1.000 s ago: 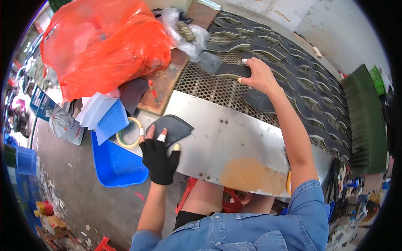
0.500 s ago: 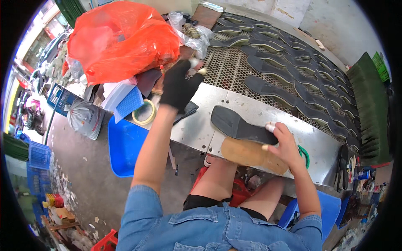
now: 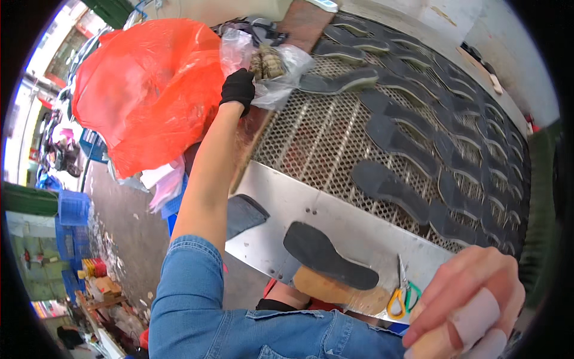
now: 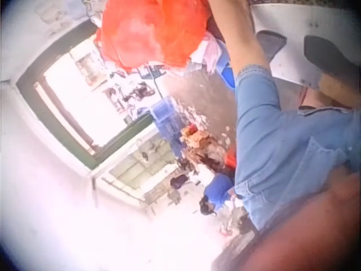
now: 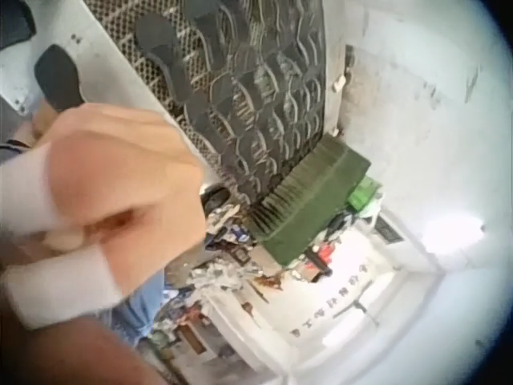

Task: The recorder is assembling components of a black shoe, applying adhesive and trimming materials.

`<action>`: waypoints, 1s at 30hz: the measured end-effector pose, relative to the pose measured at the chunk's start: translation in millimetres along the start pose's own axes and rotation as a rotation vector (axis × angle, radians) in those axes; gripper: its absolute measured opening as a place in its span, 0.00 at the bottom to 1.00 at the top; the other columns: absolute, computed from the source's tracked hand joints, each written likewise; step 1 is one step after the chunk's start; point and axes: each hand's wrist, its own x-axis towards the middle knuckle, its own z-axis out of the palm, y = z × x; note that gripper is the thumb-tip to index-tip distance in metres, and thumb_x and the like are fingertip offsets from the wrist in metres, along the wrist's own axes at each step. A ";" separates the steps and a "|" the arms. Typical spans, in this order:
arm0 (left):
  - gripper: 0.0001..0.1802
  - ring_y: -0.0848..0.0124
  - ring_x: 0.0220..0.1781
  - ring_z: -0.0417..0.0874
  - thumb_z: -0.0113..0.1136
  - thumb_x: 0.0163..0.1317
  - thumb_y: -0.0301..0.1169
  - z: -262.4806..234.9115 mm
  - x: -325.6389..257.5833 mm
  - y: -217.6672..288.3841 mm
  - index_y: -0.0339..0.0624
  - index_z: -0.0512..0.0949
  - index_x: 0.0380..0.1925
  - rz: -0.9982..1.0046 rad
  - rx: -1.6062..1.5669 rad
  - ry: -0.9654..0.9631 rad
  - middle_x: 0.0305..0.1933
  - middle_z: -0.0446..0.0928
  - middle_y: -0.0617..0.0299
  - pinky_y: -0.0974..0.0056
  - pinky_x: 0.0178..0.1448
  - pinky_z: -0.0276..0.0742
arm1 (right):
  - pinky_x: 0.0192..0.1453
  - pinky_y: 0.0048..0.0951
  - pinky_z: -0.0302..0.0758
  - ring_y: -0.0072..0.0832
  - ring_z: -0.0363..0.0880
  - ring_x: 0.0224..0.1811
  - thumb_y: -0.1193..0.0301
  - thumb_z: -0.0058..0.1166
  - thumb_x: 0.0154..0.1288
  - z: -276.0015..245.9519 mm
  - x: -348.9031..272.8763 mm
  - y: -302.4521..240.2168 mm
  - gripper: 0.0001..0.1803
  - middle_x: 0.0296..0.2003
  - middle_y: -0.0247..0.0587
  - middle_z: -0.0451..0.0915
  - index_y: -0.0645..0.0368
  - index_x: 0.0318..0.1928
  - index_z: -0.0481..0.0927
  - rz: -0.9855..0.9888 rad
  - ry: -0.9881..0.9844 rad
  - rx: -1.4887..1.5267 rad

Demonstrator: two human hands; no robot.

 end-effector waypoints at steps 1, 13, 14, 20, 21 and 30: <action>0.11 0.51 0.43 0.80 0.55 0.48 0.28 4.5 9.2 -3.6 0.45 0.81 0.32 -0.076 -0.013 0.082 0.39 0.78 0.48 0.53 0.46 0.76 | 0.25 0.23 0.68 0.24 0.75 0.26 0.68 0.67 0.42 -14.9 13.1 10.8 0.16 0.34 0.38 0.81 0.45 0.37 0.85 0.064 0.118 -0.128; 0.17 0.50 0.50 0.77 0.47 0.56 0.33 8.4 86.1 -122.5 0.43 0.78 0.43 -0.375 0.087 -0.136 0.46 0.77 0.45 0.51 0.54 0.73 | 0.56 0.46 0.69 0.50 0.69 0.53 0.61 0.54 0.56 -102.6 262.3 396.0 0.25 0.49 0.59 0.71 0.70 0.47 0.75 0.511 0.325 -1.181; 0.17 0.50 0.51 0.77 0.47 0.56 0.34 -5.6 67.7 -191.4 0.43 0.77 0.44 -0.292 0.144 -0.018 0.47 0.77 0.46 0.51 0.54 0.73 | 0.56 0.47 0.69 0.51 0.70 0.52 0.62 0.54 0.56 -73.6 305.5 383.1 0.26 0.47 0.60 0.72 0.70 0.49 0.74 0.556 0.442 -0.866; 0.20 0.54 0.49 0.78 0.60 0.54 0.41 -99.2 72.7 -144.4 0.43 0.77 0.45 -0.167 0.290 -0.282 0.43 0.79 0.49 0.54 0.52 0.74 | 0.66 0.42 0.63 0.47 0.65 0.62 0.64 0.60 0.52 -143.2 260.9 355.0 0.32 0.60 0.48 0.68 0.56 0.59 0.70 0.128 0.298 -0.812; 0.20 0.54 0.49 0.78 0.60 0.54 0.41 -122.1 75.2 -127.2 0.43 0.77 0.45 -0.159 0.284 -0.278 0.43 0.79 0.49 0.54 0.52 0.74 | 0.67 0.40 0.63 0.43 0.64 0.63 0.70 0.61 0.47 -173.1 225.5 340.8 0.34 0.59 0.47 0.69 0.54 0.59 0.69 0.127 0.307 -0.959; 0.23 0.55 0.46 0.79 0.66 0.51 0.35 -127.5 70.5 4.4 0.38 0.76 0.46 0.493 -0.218 -0.218 0.45 0.79 0.49 0.59 0.51 0.74 | 0.58 0.42 0.67 0.39 0.71 0.53 0.79 0.63 0.40 -275.0 97.5 313.1 0.24 0.46 0.39 0.75 0.56 0.43 0.74 0.557 0.068 -1.504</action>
